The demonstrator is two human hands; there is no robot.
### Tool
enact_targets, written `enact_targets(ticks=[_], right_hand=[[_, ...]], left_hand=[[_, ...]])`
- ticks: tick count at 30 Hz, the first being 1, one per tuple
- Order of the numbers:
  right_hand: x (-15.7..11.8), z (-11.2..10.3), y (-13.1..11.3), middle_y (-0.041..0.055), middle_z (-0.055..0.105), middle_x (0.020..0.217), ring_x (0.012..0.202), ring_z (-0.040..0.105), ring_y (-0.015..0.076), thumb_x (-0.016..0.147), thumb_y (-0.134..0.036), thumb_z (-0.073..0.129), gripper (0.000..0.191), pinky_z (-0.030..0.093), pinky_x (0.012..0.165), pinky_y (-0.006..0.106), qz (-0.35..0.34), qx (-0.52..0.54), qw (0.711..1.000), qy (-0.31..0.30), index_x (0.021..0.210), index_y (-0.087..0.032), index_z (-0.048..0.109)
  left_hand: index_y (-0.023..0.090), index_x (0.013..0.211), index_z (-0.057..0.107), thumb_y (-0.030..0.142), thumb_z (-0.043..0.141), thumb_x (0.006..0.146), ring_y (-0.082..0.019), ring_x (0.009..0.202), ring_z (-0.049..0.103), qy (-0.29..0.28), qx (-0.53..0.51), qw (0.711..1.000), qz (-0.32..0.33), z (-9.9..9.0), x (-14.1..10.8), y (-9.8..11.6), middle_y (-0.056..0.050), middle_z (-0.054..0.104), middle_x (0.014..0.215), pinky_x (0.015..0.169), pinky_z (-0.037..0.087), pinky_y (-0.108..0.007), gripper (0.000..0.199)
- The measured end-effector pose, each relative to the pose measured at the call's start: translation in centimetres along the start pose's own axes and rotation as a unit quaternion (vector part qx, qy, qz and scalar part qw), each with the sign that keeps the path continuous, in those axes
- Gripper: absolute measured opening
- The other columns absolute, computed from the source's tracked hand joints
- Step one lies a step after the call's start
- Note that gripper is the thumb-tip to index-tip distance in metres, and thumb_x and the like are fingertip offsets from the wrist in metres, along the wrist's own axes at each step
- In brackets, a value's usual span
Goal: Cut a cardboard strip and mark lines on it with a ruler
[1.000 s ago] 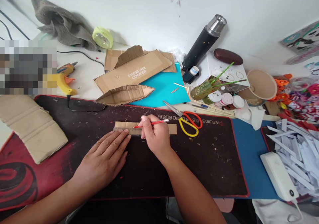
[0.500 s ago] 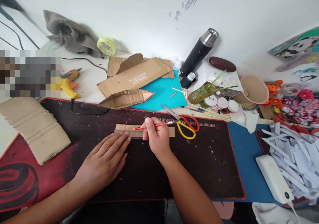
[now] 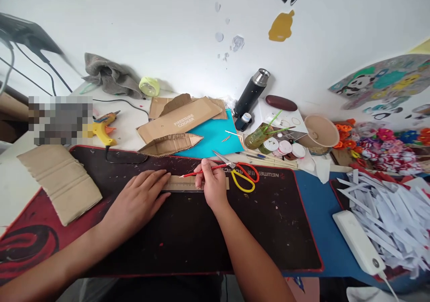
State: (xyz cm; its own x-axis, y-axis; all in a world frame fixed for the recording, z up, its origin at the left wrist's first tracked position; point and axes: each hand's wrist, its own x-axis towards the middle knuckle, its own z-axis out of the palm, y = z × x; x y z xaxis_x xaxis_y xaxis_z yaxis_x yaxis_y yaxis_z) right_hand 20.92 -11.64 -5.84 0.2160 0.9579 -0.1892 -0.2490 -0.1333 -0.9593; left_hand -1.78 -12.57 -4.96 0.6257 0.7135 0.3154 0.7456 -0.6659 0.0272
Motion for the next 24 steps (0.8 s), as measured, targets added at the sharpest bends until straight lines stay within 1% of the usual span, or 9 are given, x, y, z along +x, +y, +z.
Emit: enact_targets(ticks=[3, 6, 11, 14, 16, 18, 20, 24], right_hand=[[-0.2, 0.4, -0.2, -0.0035, 0.057, 0.046, 0.041, 0.046, 0.0109, 0.092, -0.078, 0.072, 0.06, 0.034, 0.043, 0.023, -0.003, -0.003, 1.0, 0.008, 0.076, -0.021, 0.066], [-0.4, 1.0, -0.2, -0.0036, 0.056, 0.046, 0.041, 0.046, 0.0112, 0.091, -0.08, 0.073, 0.061, 0.034, 0.044, 0.023, -0.005, 0.0, 1.0, 0.006, 0.075, -0.021, 0.066], [-0.8, 2.9, -0.1, -0.0034, 0.057, 0.047, 0.042, 0.047, 0.0119, 0.091, -0.081, 0.07, 0.061, 0.038, 0.046, 0.025, 0.0, -0.006, 0.999, -0.032, 0.074, -0.022, 0.066], [-0.9, 4.3, -0.2, -0.0032, 0.057, 0.047, 0.043, 0.048, 0.0124, 0.091, -0.082, 0.069, 0.062, 0.04, 0.048, 0.025, 0.009, -0.017, 0.998, -0.055, 0.074, -0.022, 0.066], [-0.8, 4.8, -0.2, -0.0034, 0.056, 0.047, 0.043, 0.047, 0.0122, 0.09, -0.083, 0.068, 0.063, 0.04, 0.047, 0.025, 0.012, -0.015, 0.998, -0.057, 0.074, -0.022, 0.066], [-0.7, 5.0, -0.3, -0.0035, 0.056, 0.047, 0.043, 0.046, 0.0119, 0.09, -0.083, 0.068, 0.064, 0.038, 0.046, 0.025, 0.011, -0.012, 0.999, -0.049, 0.074, -0.022, 0.066], [-0.7, 5.0, -0.3, -0.0034, 0.056, 0.047, 0.043, 0.046, 0.0119, 0.092, -0.082, 0.068, 0.063, 0.038, 0.046, 0.025, 0.006, -0.014, 0.999, -0.042, 0.075, -0.022, 0.066], [-1.0, 4.6, -0.6, -0.0038, 0.055, 0.047, 0.043, 0.048, 0.0124, 0.094, -0.081, 0.067, 0.062, 0.038, 0.047, 0.025, -0.001, -0.016, 0.999, -0.039, 0.076, -0.022, 0.066]], left_hand=[[0.011, 0.136, 0.074, 0.031, 0.054, 0.112, -0.033, 0.113, 0.069, -0.005, 0.002, 1.0, 0.01, 0.4, 0.4, -0.9, -0.017, 0.078, 0.127, 0.094, 0.055, -0.045, 0.037], [0.014, 0.133, 0.075, 0.032, 0.052, 0.113, -0.032, 0.108, 0.069, -0.013, -0.002, 1.0, 0.023, 0.4, 0.2, -1.8, -0.015, 0.078, 0.122, 0.09, 0.054, -0.044, 0.036], [0.018, 0.134, 0.075, 0.034, 0.048, 0.113, -0.034, 0.112, 0.069, -0.006, -0.02, 1.0, 0.001, 0.0, -0.8, -4.2, -0.015, 0.078, 0.124, 0.09, 0.053, -0.047, 0.038], [0.018, 0.134, 0.075, 0.032, 0.046, 0.114, -0.035, 0.117, 0.069, 0.013, -0.011, 1.0, -0.011, -0.6, -1.2, -4.8, -0.014, 0.079, 0.128, 0.094, 0.054, -0.048, 0.038], [0.017, 0.131, 0.075, 0.027, 0.046, 0.114, -0.034, 0.119, 0.069, 0.031, 0.003, 0.999, -0.015, -1.2, -1.5, -4.3, -0.014, 0.078, 0.129, 0.097, 0.055, -0.047, 0.035], [0.016, 0.126, 0.077, 0.024, 0.049, 0.113, -0.033, 0.117, 0.07, 0.051, 0.009, 0.999, -0.007, -1.6, -1.8, -3.1, -0.014, 0.079, 0.127, 0.099, 0.055, -0.046, 0.032], [0.015, 0.127, 0.077, 0.024, 0.051, 0.113, -0.032, 0.119, 0.071, 0.058, 0.001, 0.998, 0.015, -1.6, -2.1, -1.7, -0.014, 0.08, 0.128, 0.099, 0.056, -0.045, 0.031], [0.012, 0.138, 0.075, 0.024, 0.049, 0.113, -0.033, 0.129, 0.071, 0.034, -0.016, 0.999, 0.012, -0.7, -2.8, 0.6, -0.017, 0.076, 0.142, 0.105, 0.056, -0.047, 0.038]])
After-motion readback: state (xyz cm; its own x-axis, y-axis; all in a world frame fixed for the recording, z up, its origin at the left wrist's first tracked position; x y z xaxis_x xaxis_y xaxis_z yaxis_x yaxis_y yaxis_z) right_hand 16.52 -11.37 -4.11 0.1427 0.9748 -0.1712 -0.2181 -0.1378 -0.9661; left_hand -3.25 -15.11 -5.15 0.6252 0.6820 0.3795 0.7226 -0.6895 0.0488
